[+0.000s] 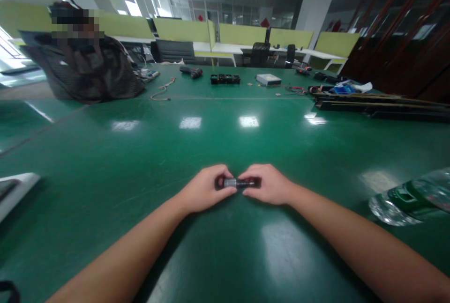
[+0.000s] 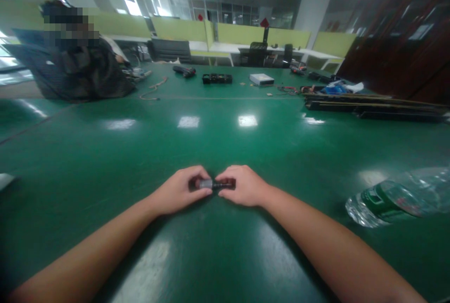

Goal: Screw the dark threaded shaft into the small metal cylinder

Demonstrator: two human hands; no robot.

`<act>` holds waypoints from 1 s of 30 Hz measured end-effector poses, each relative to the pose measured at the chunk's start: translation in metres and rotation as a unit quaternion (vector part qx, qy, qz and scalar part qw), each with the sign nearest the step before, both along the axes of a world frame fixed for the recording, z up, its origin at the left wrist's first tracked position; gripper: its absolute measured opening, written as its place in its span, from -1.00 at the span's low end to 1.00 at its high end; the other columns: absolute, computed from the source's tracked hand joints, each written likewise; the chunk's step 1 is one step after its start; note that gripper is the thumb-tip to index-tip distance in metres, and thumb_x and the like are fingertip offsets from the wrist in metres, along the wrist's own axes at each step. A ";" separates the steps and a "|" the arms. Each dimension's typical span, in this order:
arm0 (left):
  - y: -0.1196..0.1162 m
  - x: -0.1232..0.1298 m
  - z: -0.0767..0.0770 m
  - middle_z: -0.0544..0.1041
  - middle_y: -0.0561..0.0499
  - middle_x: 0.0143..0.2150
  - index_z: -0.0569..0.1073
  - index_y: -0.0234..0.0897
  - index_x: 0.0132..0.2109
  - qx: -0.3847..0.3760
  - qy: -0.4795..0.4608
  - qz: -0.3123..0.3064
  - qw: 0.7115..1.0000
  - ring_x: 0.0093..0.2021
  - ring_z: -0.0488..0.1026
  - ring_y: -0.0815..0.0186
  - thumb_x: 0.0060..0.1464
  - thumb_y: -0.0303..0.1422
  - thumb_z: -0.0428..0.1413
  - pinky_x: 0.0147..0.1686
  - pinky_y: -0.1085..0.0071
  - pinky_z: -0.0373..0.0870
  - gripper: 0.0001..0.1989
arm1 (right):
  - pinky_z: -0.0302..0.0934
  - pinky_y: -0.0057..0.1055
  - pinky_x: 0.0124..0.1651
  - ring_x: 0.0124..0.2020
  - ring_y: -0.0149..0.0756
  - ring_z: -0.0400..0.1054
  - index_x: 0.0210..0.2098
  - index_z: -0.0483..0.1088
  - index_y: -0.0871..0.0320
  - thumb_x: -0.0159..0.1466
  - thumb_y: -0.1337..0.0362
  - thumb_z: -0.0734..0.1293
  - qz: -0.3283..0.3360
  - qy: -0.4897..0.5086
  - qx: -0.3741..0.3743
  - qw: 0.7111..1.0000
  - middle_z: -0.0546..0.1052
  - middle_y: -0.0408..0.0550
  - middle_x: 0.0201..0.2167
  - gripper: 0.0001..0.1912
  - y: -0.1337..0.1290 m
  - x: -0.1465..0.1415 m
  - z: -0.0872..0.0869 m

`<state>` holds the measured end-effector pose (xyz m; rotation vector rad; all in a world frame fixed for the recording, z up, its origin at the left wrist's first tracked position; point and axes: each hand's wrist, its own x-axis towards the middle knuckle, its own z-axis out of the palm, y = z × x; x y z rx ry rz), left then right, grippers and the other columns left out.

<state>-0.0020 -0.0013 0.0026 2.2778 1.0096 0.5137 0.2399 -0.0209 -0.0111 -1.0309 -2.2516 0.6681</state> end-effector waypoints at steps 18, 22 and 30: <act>0.000 0.000 -0.001 0.48 0.06 -0.36 0.50 -0.26 -0.17 -0.005 -0.002 -0.007 1.000 -0.36 0.41 0.32 0.17 -0.15 0.16 -0.36 0.44 0.29 -0.74 | 0.27 -0.43 -0.20 -0.31 -0.35 0.40 -0.16 0.52 0.19 0.16 0.43 0.41 0.018 0.024 -0.011 0.999 0.55 -0.07 -0.31 -0.76 -0.001 -0.005 -0.006; 0.000 0.000 -0.001 0.49 0.04 -0.32 0.50 -0.25 -0.14 0.005 0.005 -0.014 1.000 -0.34 0.42 0.31 0.13 -0.18 0.19 -0.34 0.43 0.30 -0.75 | 0.25 -0.45 -0.23 -0.34 -0.36 0.39 -0.18 0.53 0.18 0.16 0.42 0.41 0.020 0.019 -0.007 1.000 0.53 -0.08 -0.34 -0.78 -0.002 -0.005 -0.005; -0.001 0.001 0.000 0.49 0.05 -0.32 0.49 -0.24 -0.16 0.005 0.008 -0.013 1.000 -0.34 0.43 0.30 0.12 -0.20 0.20 -0.35 0.44 0.29 -0.77 | 0.24 -0.46 -0.25 -0.35 -0.37 0.37 -0.17 0.53 0.17 0.17 0.41 0.42 0.021 0.017 -0.010 1.000 0.52 -0.09 -0.35 -0.79 -0.002 -0.005 -0.005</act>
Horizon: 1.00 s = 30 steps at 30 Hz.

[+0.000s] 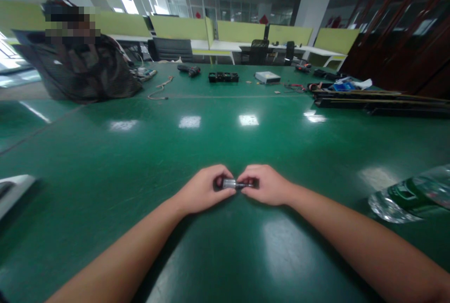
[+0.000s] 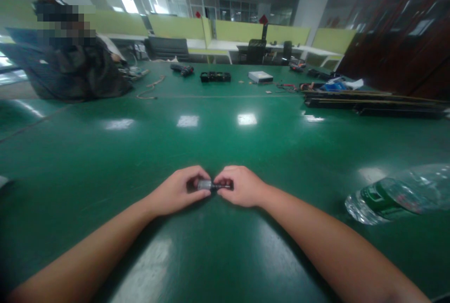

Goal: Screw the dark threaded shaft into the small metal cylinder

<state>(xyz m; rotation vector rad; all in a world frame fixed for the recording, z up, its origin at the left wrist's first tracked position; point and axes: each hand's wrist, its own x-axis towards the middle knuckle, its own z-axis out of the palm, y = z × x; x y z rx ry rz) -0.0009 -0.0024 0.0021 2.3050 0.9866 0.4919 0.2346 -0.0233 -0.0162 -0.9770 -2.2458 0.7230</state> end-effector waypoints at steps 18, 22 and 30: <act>0.003 -0.002 0.001 0.46 0.03 -0.31 0.47 -0.26 -0.23 0.030 -0.012 -0.026 0.999 -0.31 0.39 0.30 0.12 -0.21 0.21 -0.32 0.43 0.27 -0.80 | 0.24 -0.46 -0.24 -0.31 -0.35 0.39 -0.20 0.54 0.16 0.18 0.37 0.44 -0.004 -0.001 0.013 1.000 0.53 -0.08 -0.32 -0.83 0.000 -0.004 0.002; 0.003 -0.001 0.001 0.46 0.03 -0.33 0.46 -0.27 -0.25 0.034 -0.005 -0.019 0.999 -0.33 0.38 0.30 0.11 -0.21 0.20 -0.33 0.43 0.26 -0.79 | 0.23 -0.46 -0.25 -0.32 -0.35 0.38 -0.21 0.53 0.16 0.19 0.37 0.44 -0.006 -0.005 0.017 1.000 0.52 -0.08 -0.33 -0.84 0.000 -0.004 0.002; 0.002 -0.001 0.001 0.45 0.03 -0.32 0.45 -0.27 -0.24 0.024 0.000 -0.014 1.000 -0.32 0.39 0.30 0.12 -0.22 0.20 -0.33 0.42 0.26 -0.80 | 0.23 -0.47 -0.25 -0.33 -0.36 0.38 -0.22 0.53 0.18 0.19 0.38 0.43 -0.005 -0.006 0.022 1.000 0.52 -0.08 -0.34 -0.86 0.000 -0.003 0.002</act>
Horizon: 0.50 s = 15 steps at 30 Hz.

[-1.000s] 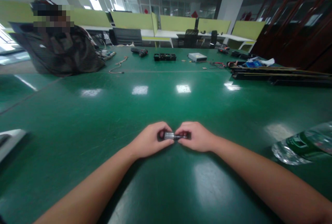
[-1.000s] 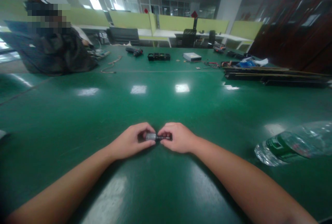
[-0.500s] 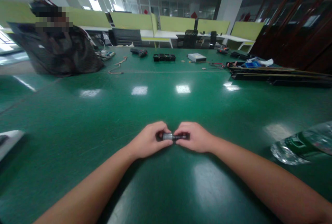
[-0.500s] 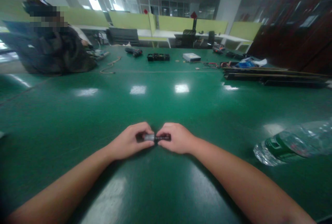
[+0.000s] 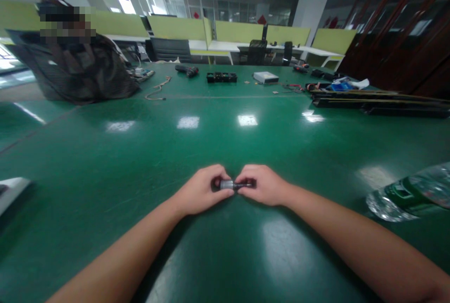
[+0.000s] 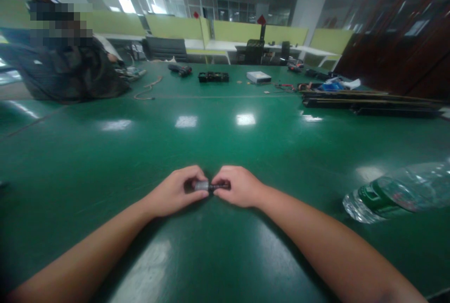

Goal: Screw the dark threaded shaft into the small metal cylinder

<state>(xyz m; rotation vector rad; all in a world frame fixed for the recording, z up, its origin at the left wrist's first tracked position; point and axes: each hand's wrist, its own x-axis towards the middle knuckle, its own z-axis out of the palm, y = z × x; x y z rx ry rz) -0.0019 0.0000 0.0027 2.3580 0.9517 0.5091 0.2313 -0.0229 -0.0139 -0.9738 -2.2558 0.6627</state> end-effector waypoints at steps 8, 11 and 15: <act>-0.001 0.000 0.000 0.45 0.04 -0.32 0.46 -0.27 -0.23 -0.004 -0.002 0.001 1.000 -0.33 0.40 0.29 0.11 -0.24 0.22 -0.32 0.41 0.26 -0.81 | 0.21 -0.47 -0.27 -0.34 -0.37 0.38 -0.23 0.54 0.18 0.19 0.40 0.42 -0.004 -0.004 -0.001 1.000 0.52 -0.08 -0.35 -0.86 -0.001 0.001 0.001; 0.000 0.000 0.000 0.45 0.04 -0.32 0.46 -0.27 -0.23 -0.007 -0.003 -0.002 1.000 -0.32 0.40 0.30 0.11 -0.24 0.22 -0.32 0.42 0.27 -0.81 | 0.21 -0.47 -0.28 -0.34 -0.36 0.38 -0.24 0.54 0.19 0.18 0.40 0.42 -0.002 -0.002 0.000 1.000 0.52 -0.08 -0.36 -0.87 0.000 0.002 0.001; 0.000 0.000 -0.001 0.45 0.04 -0.32 0.45 -0.27 -0.22 -0.007 -0.004 -0.003 1.000 -0.33 0.40 0.30 0.12 -0.22 0.21 -0.33 0.42 0.27 -0.79 | 0.21 -0.47 -0.28 -0.35 -0.36 0.37 -0.26 0.54 0.21 0.17 0.41 0.42 -0.001 0.004 0.005 1.000 0.52 -0.08 -0.37 -0.87 0.000 0.002 0.000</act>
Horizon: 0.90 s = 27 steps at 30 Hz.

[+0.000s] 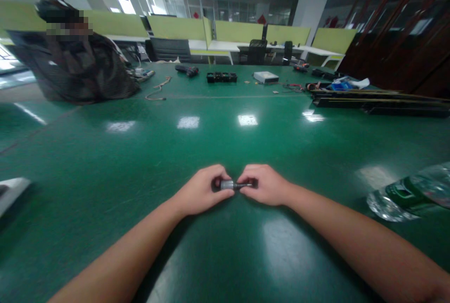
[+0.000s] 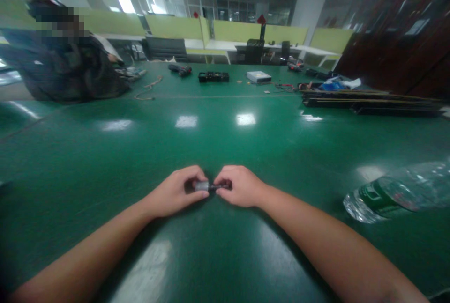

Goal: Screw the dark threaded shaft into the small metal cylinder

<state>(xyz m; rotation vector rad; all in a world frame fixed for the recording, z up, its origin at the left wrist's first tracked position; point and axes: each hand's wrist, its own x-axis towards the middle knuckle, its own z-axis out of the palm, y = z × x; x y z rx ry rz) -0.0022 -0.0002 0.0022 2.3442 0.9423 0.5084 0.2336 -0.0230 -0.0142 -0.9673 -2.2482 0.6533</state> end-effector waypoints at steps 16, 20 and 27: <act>-0.001 0.000 0.000 0.46 0.04 -0.32 0.47 -0.27 -0.22 0.007 -0.002 -0.003 1.000 -0.33 0.40 0.31 0.12 -0.24 0.21 -0.33 0.43 0.27 -0.81 | 0.18 -0.47 -0.32 -0.40 -0.38 0.35 -0.33 0.52 0.19 0.13 0.37 0.45 -0.018 -0.003 0.004 1.000 0.51 -0.12 -0.43 -0.91 0.001 0.003 -0.002; -0.001 0.000 0.000 0.46 0.04 -0.31 0.47 -0.27 -0.21 0.005 -0.004 -0.005 1.000 -0.33 0.40 0.31 0.13 -0.22 0.21 -0.32 0.43 0.29 -0.79 | 0.17 -0.46 -0.31 -0.41 -0.39 0.34 -0.35 0.51 0.19 0.12 0.36 0.45 -0.019 -0.010 0.016 1.000 0.50 -0.13 -0.44 -0.91 0.001 0.005 -0.002; -0.001 0.000 0.000 0.46 0.04 -0.30 0.47 -0.27 -0.21 -0.001 -0.004 -0.002 1.000 -0.32 0.41 0.31 0.13 -0.23 0.22 -0.31 0.42 0.29 -0.80 | 0.16 -0.46 -0.31 -0.45 -0.41 0.32 -0.38 0.50 0.19 0.09 0.36 0.45 -0.023 -0.024 0.023 0.999 0.48 -0.16 -0.48 -0.92 0.002 0.011 -0.001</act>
